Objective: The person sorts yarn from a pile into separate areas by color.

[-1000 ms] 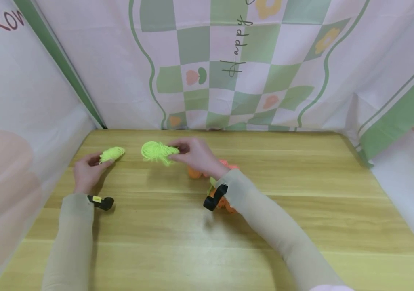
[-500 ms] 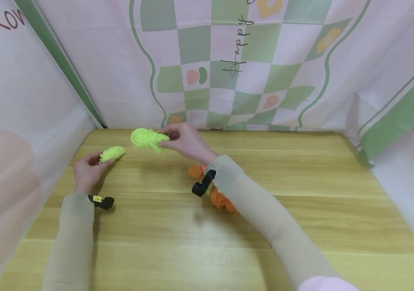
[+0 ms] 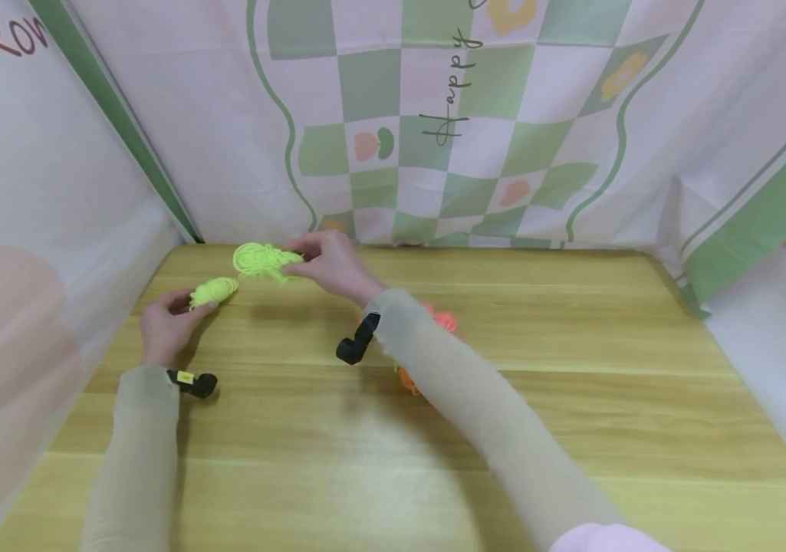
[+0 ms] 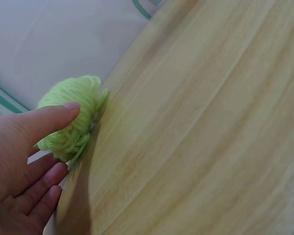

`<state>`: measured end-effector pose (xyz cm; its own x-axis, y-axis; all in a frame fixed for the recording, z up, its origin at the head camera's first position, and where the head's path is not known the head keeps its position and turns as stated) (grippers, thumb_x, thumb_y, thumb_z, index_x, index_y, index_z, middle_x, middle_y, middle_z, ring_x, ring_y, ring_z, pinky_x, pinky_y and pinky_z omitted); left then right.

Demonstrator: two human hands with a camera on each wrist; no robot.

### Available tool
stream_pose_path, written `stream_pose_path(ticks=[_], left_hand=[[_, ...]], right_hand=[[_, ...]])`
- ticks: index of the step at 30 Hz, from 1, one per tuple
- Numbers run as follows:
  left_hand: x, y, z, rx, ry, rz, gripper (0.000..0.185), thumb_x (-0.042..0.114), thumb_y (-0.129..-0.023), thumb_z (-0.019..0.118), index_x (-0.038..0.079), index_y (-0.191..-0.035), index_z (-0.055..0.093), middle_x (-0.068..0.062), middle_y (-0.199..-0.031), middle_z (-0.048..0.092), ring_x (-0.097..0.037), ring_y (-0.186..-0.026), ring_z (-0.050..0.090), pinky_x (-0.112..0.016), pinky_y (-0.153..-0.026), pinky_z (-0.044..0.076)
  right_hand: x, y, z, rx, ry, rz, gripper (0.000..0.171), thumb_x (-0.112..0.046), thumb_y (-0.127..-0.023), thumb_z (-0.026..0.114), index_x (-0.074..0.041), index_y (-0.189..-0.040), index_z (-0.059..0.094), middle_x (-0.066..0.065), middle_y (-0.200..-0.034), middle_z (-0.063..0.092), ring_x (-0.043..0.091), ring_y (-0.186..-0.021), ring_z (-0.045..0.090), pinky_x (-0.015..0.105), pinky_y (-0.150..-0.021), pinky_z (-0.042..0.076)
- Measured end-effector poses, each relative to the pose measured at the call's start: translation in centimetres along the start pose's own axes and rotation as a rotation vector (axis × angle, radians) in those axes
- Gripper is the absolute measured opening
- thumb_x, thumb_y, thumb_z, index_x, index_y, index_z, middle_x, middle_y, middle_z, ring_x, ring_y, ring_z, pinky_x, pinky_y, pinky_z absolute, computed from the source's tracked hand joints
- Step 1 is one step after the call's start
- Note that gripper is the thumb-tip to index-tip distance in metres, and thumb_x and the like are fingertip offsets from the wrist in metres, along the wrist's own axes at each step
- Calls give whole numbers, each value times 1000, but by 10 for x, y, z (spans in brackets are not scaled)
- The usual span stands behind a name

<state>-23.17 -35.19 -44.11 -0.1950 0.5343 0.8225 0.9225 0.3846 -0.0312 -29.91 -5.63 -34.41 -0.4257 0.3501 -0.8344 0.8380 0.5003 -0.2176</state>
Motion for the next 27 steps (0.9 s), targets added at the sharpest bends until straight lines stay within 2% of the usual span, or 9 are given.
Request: stream_pose_path(ticks=[13, 21, 27], left_hand=[[-1, 0, 0, -2, 3, -4, 66, 38, -91, 79, 0, -141, 58, -22, -134, 61, -31, -117, 57, -42, -101, 48], [-2, 0, -1, -3, 6, 1, 67, 38, -90, 80, 1, -140, 58, -22, -134, 62, -29, -115, 58, -38, -99, 50], [-2, 1, -1, -8, 10, 9, 67, 39, -90, 79, 1, -141, 58, -22, -135, 61, -32, -118, 58, -43, -102, 48]], right_hand=[[10, -7, 20, 32, -11, 56, 25, -18, -87, 84, -14, -112, 79, -2, -108, 73, 12, -83, 62, 25, -69, 51], [22, -3, 37, 56, -49, 109, 26, -11, -85, 85, -9, -110, 78, 3, -105, 75, 14, -85, 67, 22, -72, 53], [34, 0, 50, 47, -51, 142, 26, -11, -85, 84, -7, -111, 78, 3, -105, 75, 14, -85, 68, 22, -73, 54]])
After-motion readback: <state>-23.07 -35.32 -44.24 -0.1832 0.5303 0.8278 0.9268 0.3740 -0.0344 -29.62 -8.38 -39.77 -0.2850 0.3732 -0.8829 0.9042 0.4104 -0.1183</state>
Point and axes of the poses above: each hand's wrist, its own y-axis away from the middle knuckle, its own z-axis out of the palm, x = y × z, the point moved 3 cm from there along -y, towards the middle knuckle
